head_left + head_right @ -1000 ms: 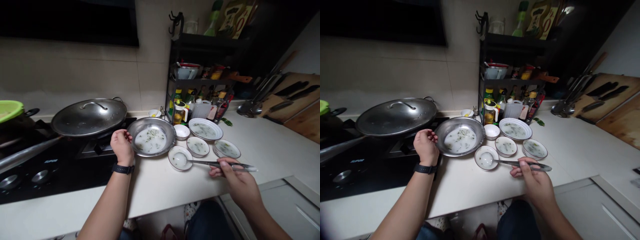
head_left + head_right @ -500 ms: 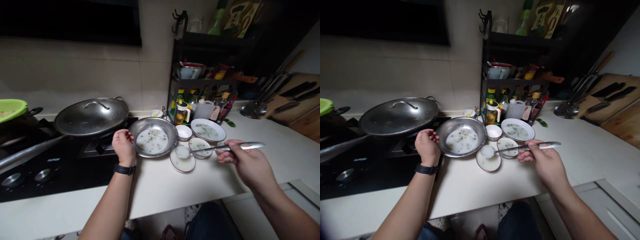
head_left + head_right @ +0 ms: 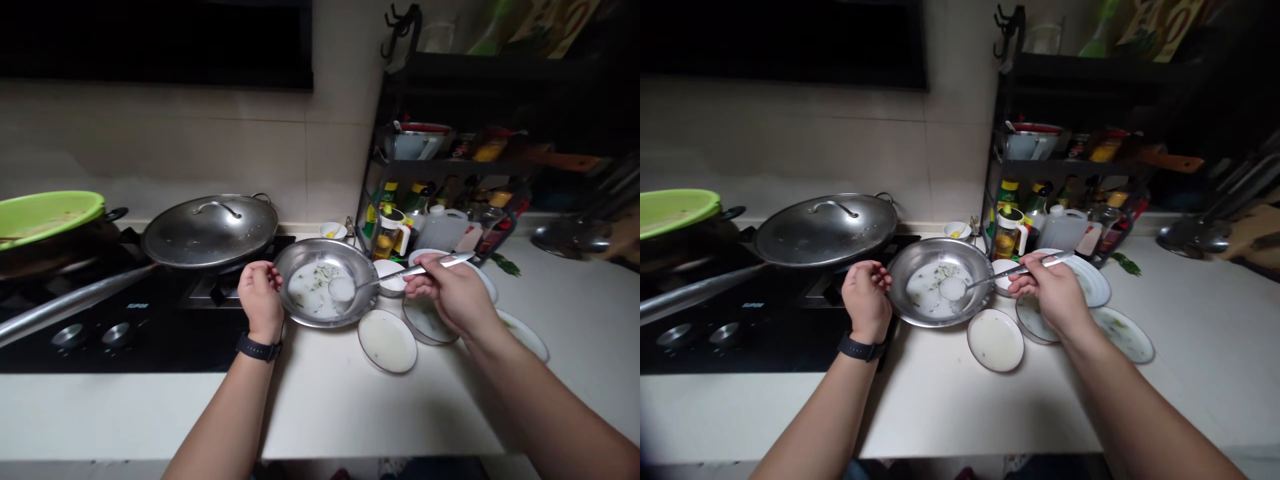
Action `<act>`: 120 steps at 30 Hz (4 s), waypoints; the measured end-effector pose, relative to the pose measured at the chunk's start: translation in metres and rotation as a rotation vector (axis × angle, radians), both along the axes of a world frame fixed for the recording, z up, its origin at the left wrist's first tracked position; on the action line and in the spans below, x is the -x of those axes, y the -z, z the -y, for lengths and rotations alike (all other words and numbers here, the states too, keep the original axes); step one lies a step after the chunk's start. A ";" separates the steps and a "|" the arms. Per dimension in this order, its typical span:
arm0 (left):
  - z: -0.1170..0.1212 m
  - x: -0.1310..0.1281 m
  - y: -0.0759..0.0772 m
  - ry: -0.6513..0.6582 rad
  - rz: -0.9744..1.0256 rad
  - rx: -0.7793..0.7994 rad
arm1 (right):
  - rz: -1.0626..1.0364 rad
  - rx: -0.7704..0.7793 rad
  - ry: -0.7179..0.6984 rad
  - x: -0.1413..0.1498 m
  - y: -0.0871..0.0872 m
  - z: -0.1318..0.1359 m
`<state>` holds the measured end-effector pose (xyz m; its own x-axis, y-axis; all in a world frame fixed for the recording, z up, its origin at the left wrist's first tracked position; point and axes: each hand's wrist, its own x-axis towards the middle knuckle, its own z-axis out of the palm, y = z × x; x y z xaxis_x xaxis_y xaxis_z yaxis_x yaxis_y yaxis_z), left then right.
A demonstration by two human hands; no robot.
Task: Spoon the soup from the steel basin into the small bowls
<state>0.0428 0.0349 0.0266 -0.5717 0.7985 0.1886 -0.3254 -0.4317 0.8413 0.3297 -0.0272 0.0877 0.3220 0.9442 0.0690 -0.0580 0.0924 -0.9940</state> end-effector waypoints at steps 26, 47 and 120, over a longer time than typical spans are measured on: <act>0.006 -0.007 0.004 0.012 -0.139 -0.035 | 0.788 -0.620 -0.358 -0.044 0.027 0.003; 0.004 -0.010 0.003 -0.024 -0.146 -0.059 | 0.548 -0.354 -0.508 -0.082 0.010 0.032; 0.003 -0.009 0.004 -0.012 -0.162 -0.061 | 0.168 -0.364 -0.196 -0.081 0.013 0.018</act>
<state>0.0515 0.0317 0.0221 -0.5396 0.7761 0.3264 -0.1825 -0.4863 0.8545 0.4103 -0.0456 0.0748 0.0955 0.8906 0.4447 0.0504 0.4418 -0.8957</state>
